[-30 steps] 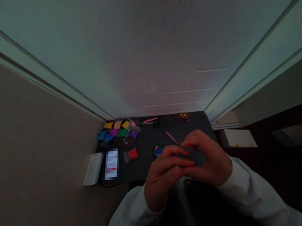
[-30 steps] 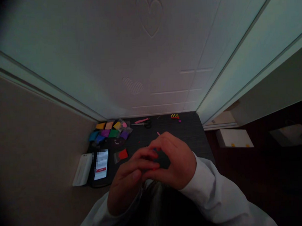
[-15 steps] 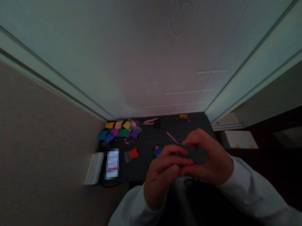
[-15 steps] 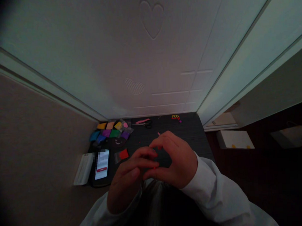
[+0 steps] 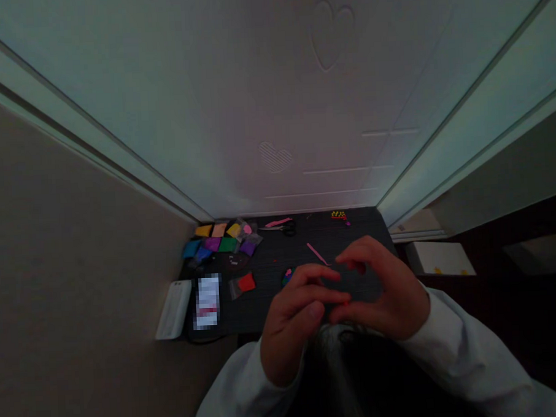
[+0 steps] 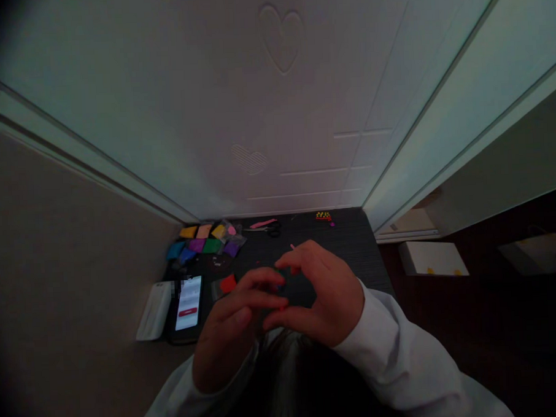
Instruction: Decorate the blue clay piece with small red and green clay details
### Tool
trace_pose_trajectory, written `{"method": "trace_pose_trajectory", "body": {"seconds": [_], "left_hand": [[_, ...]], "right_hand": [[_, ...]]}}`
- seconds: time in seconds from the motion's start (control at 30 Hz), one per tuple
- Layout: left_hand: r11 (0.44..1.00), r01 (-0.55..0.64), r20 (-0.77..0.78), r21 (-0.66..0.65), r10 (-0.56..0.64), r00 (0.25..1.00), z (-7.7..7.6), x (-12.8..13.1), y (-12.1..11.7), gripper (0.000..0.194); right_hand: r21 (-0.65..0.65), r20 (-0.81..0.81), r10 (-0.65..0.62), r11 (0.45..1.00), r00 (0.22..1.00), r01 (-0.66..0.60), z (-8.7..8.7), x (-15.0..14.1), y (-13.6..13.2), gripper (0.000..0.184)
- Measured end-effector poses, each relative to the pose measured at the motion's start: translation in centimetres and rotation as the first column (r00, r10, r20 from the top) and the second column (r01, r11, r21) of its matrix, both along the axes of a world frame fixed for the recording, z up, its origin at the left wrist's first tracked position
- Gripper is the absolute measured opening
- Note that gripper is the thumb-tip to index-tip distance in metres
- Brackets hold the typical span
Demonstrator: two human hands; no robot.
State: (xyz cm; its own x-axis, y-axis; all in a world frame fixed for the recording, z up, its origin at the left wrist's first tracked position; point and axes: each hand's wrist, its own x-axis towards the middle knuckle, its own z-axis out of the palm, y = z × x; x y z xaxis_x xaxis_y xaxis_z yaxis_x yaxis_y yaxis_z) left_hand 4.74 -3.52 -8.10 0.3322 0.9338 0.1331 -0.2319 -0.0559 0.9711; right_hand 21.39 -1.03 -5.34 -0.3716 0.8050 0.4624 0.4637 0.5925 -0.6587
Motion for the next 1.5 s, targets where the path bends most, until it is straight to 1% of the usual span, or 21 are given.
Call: {"method": "trace_pose_trajectory", "body": {"seconds": [0.07,0.23,0.4,0.57,0.67,0.9,1.07,1.17,1.27,1.37,1.5], "left_hand": [[1.000,-0.012,-0.004,0.003,0.012,1.000,0.1,0.0,0.0,0.028],[0.998,0.048,0.029,-0.035,-0.047,0.998,0.1,0.1,0.0,0.027],[1.000,0.000,0.003,-0.014,0.000,1.000,-0.2,-0.1,0.0,0.028],[0.999,0.033,0.019,-0.017,-0.033,0.999,-0.3,0.0,0.0,0.027],[1.000,0.016,0.020,-0.025,-0.016,1.000,-0.4,0.0,0.1,0.027],[0.992,-0.033,0.078,-0.119,0.042,0.996,-0.3,0.1,0.3,0.027],[0.988,-0.021,0.111,-0.155,0.039,0.993,-0.4,0.3,0.5,0.025],[0.987,-0.011,0.125,-0.162,0.032,0.992,-0.5,0.3,0.5,0.025],[0.984,0.001,0.144,-0.178,0.025,0.989,-0.7,0.4,0.5,0.024],[0.978,0.024,0.158,-0.208,0.009,0.987,-0.7,0.5,0.4,0.024],[0.970,0.012,0.171,-0.241,0.030,0.985,-0.6,0.7,0.5,0.023]], "right_hand": [[0.001,0.007,-0.007,1.000,1.000,0.007,0.1,0.0,0.0,0.052],[0.021,0.004,0.024,0.999,1.000,-0.024,0.2,-0.1,0.0,0.047],[0.020,0.023,-0.026,0.999,0.999,0.026,0.1,0.2,0.0,0.053],[0.037,0.022,0.003,0.999,1.000,-0.003,0.1,0.1,0.1,0.049],[0.037,0.024,-0.009,0.999,1.000,0.008,-0.1,0.1,0.2,0.051],[0.041,0.000,0.001,0.999,1.000,-0.001,-0.4,0.8,0.3,0.050],[0.069,-0.005,0.007,0.998,1.000,-0.007,-0.4,1.0,0.4,0.049],[0.101,-0.020,0.018,0.995,1.000,-0.016,-0.5,1.0,0.3,0.043],[0.124,-0.040,0.034,0.992,0.999,-0.028,-0.5,0.9,0.2,0.033],[0.104,-0.062,0.040,0.994,0.997,-0.033,-0.6,0.9,0.1,0.023],[0.083,-0.077,0.048,0.996,0.996,-0.042,-0.6,0.8,0.0,0.016]]}}
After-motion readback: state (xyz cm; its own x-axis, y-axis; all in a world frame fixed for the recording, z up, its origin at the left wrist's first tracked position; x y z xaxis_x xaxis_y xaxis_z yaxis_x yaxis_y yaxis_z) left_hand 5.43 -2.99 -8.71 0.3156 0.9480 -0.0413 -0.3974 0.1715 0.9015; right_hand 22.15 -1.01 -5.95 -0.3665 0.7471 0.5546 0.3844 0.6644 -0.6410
